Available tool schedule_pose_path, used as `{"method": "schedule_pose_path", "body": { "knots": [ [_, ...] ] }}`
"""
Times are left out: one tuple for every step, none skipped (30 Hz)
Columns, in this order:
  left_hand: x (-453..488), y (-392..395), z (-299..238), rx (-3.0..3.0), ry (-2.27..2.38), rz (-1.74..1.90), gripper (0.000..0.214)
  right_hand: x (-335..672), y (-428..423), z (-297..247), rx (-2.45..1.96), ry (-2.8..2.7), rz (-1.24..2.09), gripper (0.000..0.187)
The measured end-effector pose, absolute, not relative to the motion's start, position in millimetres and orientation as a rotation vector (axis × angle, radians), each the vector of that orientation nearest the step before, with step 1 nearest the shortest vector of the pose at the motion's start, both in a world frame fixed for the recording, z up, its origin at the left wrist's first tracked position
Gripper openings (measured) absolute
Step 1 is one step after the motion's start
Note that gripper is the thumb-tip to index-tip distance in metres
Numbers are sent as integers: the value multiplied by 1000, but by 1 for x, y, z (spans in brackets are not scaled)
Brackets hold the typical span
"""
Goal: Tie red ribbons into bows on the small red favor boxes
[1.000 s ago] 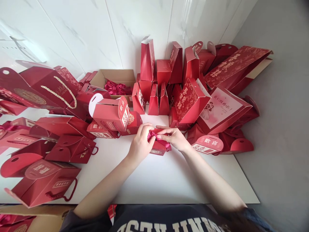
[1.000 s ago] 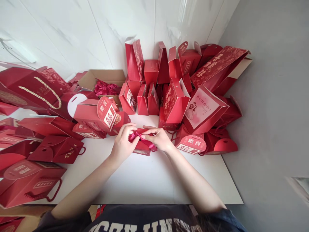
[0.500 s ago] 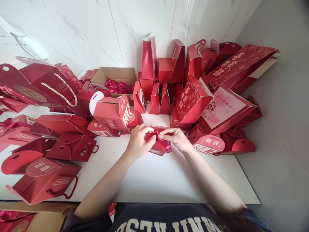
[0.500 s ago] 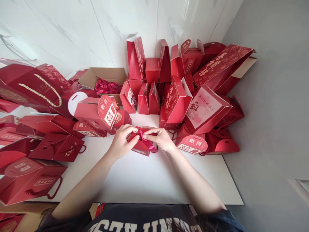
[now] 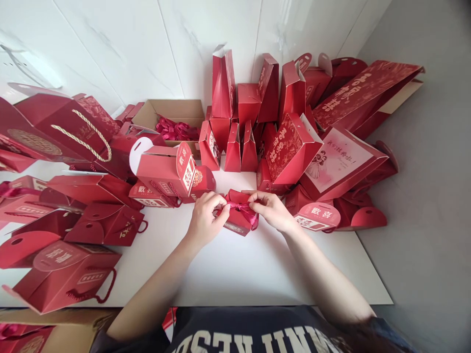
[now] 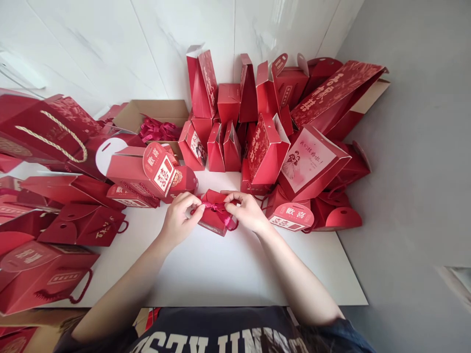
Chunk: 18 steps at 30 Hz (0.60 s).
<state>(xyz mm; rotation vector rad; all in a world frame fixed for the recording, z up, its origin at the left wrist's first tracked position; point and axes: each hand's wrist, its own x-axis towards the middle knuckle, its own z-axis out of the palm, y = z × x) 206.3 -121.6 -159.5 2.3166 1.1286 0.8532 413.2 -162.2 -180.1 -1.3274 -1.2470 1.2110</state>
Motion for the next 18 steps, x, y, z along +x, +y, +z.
{"method": "schedule_pose_path", "body": {
  "knots": [
    [206, -122, -160, 2334, 1138, 841, 18, 413, -163, -179, -1361, -1266, 1179, 6],
    [205, -123, -160, 2354, 1148, 831, 18, 414, -164, -178, -1398, -1285, 1138, 6],
    [205, -124, -160, 2373, 1151, 822, 17, 414, -164, -176, -1435, -1300, 1092, 7],
    [205, -125, -161, 2390, 1150, 819, 17, 413, -165, -174, -1469, -1312, 1042, 8],
    [205, -125, -162, 2402, 1145, 822, 17, 413, -166, -173, -1498, -1318, 992, 9],
    [205, -126, -163, 2410, 1139, 828, 17, 413, -167, -172, -1524, -1322, 944, 9],
    [205, -127, -164, 2415, 1133, 838, 18, 413, -168, -171, -1549, -1324, 899, 10],
    [206, -127, -165, 2417, 1128, 851, 19, 413, -169, -170, -1576, -1322, 860, 10],
    [206, -128, -166, 2419, 1128, 864, 19, 414, -170, -170, -1602, -1320, 830, 10],
    [206, -128, -166, 2424, 1131, 876, 19, 415, -171, -170, -1625, -1321, 811, 11],
    [206, -129, -167, 2432, 1137, 880, 19, 416, -172, -170, -1641, -1324, 798, 11],
    [207, -129, -167, 2442, 1147, 880, 19, 417, -172, -170, -1649, -1333, 791, 11],
    [207, -128, -167, 2449, 1164, 878, 19, 419, -173, -170, -1650, -1346, 793, 11],
    [208, -127, -167, 2452, 1183, 873, 19, 421, -173, -170, -1643, -1365, 805, 10],
    [208, -126, -166, 2445, 1199, 870, 19, 423, -174, -170, -1631, -1386, 826, 9],
    [209, -125, -166, 2426, 1212, 871, 18, 425, -174, -170, -1614, -1408, 851, 9],
    [210, -123, -166, 2399, 1222, 875, 15, 427, -175, -170, -1592, -1428, 874, 14],
    [211, -122, -165, 2372, 1228, 884, 9, 428, -175, -169, -1565, -1448, 888, 20]
  ]
}}
